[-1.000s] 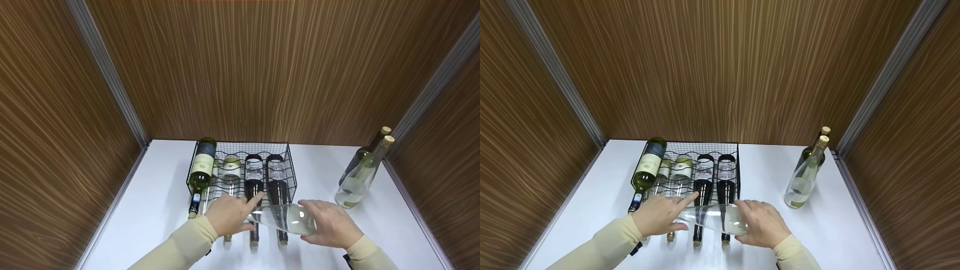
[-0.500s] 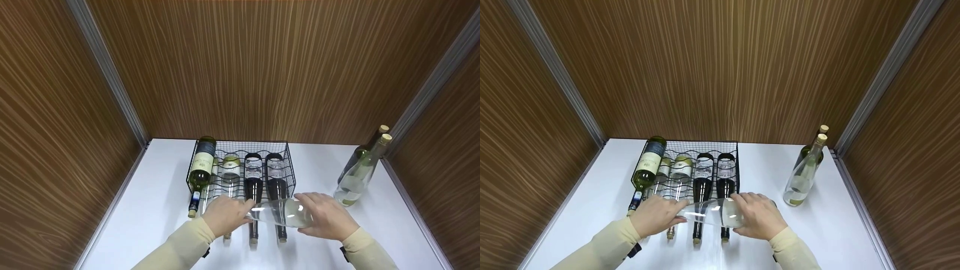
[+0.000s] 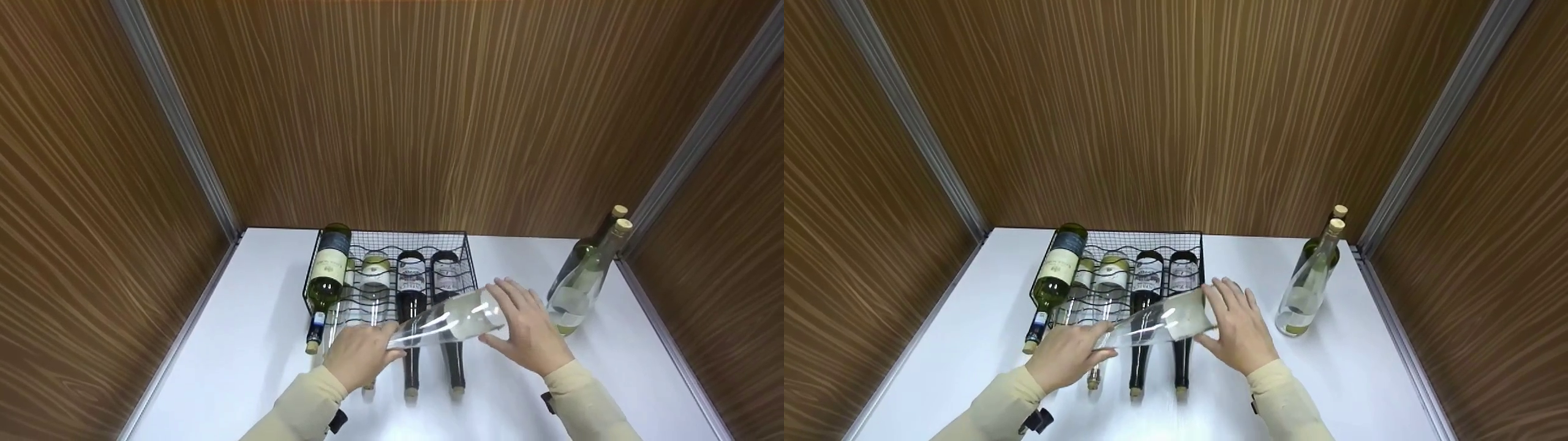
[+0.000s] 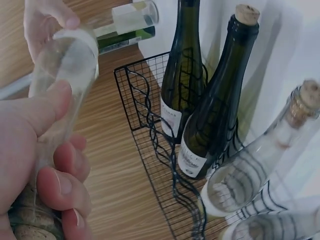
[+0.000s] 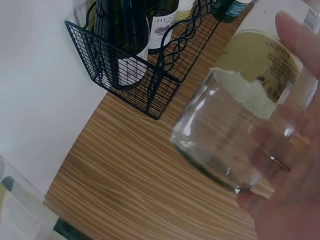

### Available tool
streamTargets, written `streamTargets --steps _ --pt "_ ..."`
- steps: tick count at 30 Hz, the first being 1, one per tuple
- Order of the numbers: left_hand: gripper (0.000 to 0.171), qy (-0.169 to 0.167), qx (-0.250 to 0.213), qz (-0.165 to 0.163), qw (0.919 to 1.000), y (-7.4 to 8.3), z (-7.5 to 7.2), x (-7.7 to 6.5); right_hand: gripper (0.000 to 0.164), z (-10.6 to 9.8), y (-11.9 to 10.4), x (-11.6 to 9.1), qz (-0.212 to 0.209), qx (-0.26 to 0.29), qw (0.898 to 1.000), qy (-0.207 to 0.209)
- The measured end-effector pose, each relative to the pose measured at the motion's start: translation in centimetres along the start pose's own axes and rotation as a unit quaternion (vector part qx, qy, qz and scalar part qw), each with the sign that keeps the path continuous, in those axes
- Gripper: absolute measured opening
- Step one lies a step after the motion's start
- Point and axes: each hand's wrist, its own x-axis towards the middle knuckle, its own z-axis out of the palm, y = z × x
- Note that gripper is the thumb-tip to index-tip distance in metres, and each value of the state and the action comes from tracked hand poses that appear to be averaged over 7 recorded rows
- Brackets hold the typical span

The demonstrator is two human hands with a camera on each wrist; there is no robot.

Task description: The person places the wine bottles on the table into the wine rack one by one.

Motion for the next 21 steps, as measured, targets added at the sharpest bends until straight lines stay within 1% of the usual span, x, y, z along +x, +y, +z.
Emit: streamTargets --steps 2,4,6,7,10,12,15,17,21 --pt "0.048 -0.001 -0.031 -0.029 0.9991 0.0 0.2 -0.3 0.087 0.2 0.3 0.0 0.018 0.004 1.0 0.024" --pt "0.049 -0.001 -0.063 -0.061 0.9961 -0.1 0.5 -0.4 0.085 0.4 0.6 0.0 0.046 0.009 0.998 0.044" --pt "0.052 -0.002 -0.09 -0.094 0.9915 -0.1 0.6 -0.6 0.081 0.5 0.8 0.2 0.088 0.016 0.995 0.051" --pt "0.053 -0.004 -0.106 -0.11 0.9882 0.0 0.8 -0.5 0.078 0.6 0.9 0.3 0.112 0.023 0.992 0.047" --pt "0.056 -0.01 -0.158 -0.155 0.9753 0.2 1.1 -0.4 0.069 1.1 1.1 0.9 0.182 0.055 0.982 0.014" --pt "0.057 -0.016 -0.194 -0.181 0.964 0.4 1.4 -0.2 0.063 1.6 1.2 1.6 0.225 0.079 0.971 -0.02" --pt "0.058 -0.019 -0.237 -0.213 0.9477 0.8 1.8 0.1 0.058 2.6 1.4 2.8 0.271 0.113 0.954 -0.069" --pt "0.056 -0.019 -0.264 -0.228 0.9371 1.1 2.2 0.3 0.056 3.3 1.5 3.7 0.288 0.125 0.945 -0.095" --pt "0.047 -0.012 -0.308 -0.251 0.9177 1.4 3.0 0.5 0.057 5.1 1.3 5.0 0.302 0.126 0.933 -0.15"
